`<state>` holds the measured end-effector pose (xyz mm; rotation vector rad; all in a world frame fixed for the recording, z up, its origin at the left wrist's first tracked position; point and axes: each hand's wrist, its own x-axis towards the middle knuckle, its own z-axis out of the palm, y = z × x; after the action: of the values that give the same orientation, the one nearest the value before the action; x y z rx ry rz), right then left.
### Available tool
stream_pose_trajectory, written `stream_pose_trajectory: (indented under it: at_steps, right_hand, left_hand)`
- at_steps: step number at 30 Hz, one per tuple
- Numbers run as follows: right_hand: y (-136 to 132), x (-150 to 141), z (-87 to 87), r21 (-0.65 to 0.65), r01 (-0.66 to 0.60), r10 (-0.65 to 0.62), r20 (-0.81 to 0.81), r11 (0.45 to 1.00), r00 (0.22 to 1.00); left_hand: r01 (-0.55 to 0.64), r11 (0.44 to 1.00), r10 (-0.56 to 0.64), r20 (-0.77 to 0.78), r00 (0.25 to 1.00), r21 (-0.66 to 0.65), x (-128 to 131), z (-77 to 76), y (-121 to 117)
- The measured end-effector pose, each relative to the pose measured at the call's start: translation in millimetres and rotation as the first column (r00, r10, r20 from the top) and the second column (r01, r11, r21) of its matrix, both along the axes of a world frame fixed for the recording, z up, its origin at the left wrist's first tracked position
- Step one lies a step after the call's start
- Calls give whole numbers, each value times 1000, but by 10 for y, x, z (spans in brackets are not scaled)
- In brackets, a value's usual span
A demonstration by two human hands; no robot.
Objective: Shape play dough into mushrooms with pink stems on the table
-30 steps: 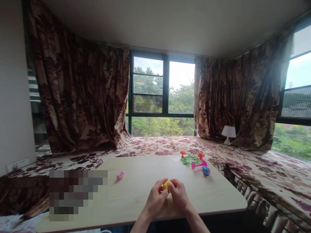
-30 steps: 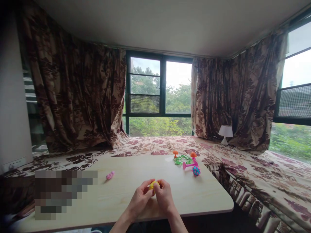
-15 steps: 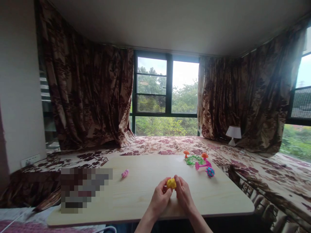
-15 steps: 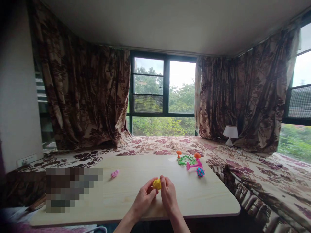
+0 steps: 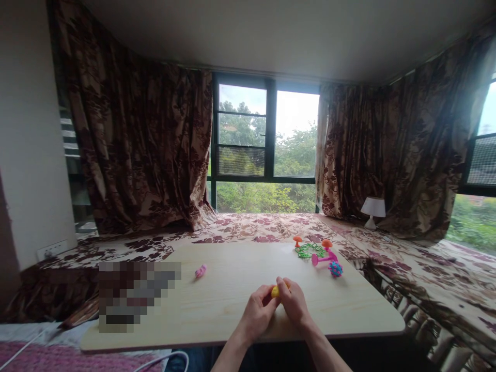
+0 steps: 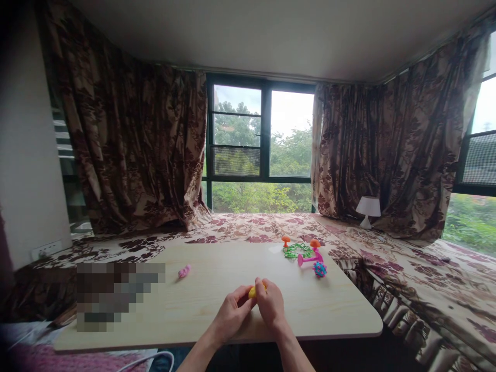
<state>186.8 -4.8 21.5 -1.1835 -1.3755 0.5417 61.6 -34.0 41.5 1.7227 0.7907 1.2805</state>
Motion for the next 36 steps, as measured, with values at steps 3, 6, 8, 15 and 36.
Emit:
stream_pose_trajectory:
  at_steps: [3,6,8,15,36]
  right_hand:
    - [13,-5,-8,0,-11,11,-25,1000,1000]
    - [11,-15,-2,1,-25,25,-59,1000,998]
    - [2,-20,8,7,-39,39,-81,999,996]
    - [-20,12,58,9,-76,77,-165,997,983]
    - [58,58,-54,-6,-43,41,-190,999,981]
  left_hand:
    - [23,1000,-23,1,1000,-12,3,-5,10]
    - [1,1000,-1,14,1000,-24,7,-46,45]
    - [-42,998,43,32,999,-37,4,-83,74]
    - [-80,996,80,10,997,-27,19,-107,62]
    - [-71,997,70,-22,997,-24,86,-230,124]
